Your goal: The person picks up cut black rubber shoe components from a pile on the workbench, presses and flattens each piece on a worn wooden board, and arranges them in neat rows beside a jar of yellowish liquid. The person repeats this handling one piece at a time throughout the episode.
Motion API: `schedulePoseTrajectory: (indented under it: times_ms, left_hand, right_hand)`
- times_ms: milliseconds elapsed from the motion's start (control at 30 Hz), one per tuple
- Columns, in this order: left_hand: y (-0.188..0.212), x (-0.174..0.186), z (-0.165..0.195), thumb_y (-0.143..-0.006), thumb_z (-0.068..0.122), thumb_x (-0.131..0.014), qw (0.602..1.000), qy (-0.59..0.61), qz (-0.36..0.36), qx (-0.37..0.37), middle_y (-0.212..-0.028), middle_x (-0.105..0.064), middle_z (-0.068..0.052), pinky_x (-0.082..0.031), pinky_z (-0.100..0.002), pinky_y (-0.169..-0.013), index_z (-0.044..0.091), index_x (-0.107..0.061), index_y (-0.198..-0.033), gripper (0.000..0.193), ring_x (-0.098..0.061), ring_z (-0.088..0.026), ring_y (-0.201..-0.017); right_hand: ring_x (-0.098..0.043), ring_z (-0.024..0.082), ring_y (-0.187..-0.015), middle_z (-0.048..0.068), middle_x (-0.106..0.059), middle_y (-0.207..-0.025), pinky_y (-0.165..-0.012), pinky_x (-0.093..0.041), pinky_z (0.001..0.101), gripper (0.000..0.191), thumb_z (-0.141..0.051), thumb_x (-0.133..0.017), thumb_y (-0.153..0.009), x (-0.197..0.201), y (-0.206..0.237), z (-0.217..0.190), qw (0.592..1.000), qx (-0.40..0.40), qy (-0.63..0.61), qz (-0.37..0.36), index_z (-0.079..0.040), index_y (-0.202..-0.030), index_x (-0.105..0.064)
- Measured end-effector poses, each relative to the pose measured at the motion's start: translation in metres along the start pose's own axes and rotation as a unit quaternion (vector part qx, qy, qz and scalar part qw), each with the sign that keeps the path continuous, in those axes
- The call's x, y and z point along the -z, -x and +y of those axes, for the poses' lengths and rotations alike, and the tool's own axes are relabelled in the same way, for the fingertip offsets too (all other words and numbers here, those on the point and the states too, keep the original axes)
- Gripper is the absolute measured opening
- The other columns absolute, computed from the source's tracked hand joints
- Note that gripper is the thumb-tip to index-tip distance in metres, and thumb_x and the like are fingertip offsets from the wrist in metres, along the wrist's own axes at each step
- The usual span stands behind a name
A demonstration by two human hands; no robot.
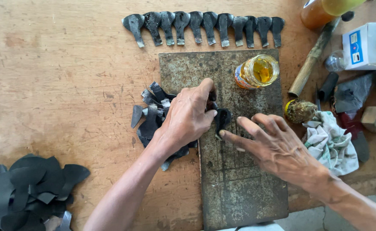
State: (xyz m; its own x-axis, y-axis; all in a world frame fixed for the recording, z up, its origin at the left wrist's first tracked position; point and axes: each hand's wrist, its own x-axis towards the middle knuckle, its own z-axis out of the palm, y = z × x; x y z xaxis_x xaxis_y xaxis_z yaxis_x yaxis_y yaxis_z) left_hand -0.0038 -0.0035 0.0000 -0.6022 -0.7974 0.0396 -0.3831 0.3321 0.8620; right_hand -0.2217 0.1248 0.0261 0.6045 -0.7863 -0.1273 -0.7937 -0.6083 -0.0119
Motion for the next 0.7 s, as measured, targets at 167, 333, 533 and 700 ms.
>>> schedulePoseTrajectory:
  times_ms: [167, 333, 533, 700]
  left_hand:
    - [-0.001, -0.001, 0.000, -0.077, 0.004, -0.073, 1.000, -0.004, -0.006, 0.015, -0.083, -0.068, -0.019, -0.049, -0.052, -0.071, 0.002, -0.049, -0.093, 0.029, -0.067, -0.043, -0.086]
    - [-0.003, -0.001, 0.000, -0.077, 0.004, -0.073, 1.000, -0.016, -0.012, 0.018, -0.081, -0.067, -0.019, -0.048, -0.053, -0.071, 0.002, -0.048, -0.093, 0.030, -0.067, -0.043, -0.082]
    - [-0.003, 0.001, 0.002, -0.078, 0.003, -0.074, 0.999, -0.013, -0.025, 0.036, -0.081, -0.067, -0.019, -0.048, -0.053, -0.071, 0.002, -0.047, -0.093, 0.031, -0.068, -0.042, -0.082]
    - [-0.004, 0.003, 0.008, -0.077, 0.003, -0.076, 0.999, -0.013, -0.027, 0.044, -0.084, -0.069, -0.018, -0.049, -0.052, -0.072, 0.002, -0.050, -0.093, 0.031, -0.068, -0.041, -0.085]
  right_hand:
    - [-0.040, 0.028, -0.122, 0.006, -0.039, -0.134, -0.108, -0.037, 0.0453, 0.088, -0.007, -0.075, -0.070, 0.000, -0.003, 0.000, 0.999, -0.008, -0.042, 0.000, -0.033, -0.148, -0.045]
    - [-0.040, 0.028, -0.123, 0.007, -0.039, -0.133, -0.108, -0.039, 0.0455, 0.072, -0.023, -0.076, -0.081, -0.001, -0.002, -0.002, 0.993, 0.006, -0.108, 0.040, -0.031, -0.147, -0.048]
    - [-0.041, 0.030, -0.124, 0.010, -0.039, -0.132, -0.108, -0.042, 0.0461, 0.067, -0.034, -0.074, -0.083, -0.007, -0.006, -0.006, 0.988, -0.037, -0.116, 0.090, -0.035, -0.145, -0.050]
    - [-0.041, 0.032, -0.122, 0.012, -0.039, -0.134, -0.107, -0.042, 0.0455, 0.069, -0.035, -0.073, -0.086, -0.006, -0.012, -0.002, 0.981, -0.114, -0.120, 0.099, -0.029, -0.150, -0.047]
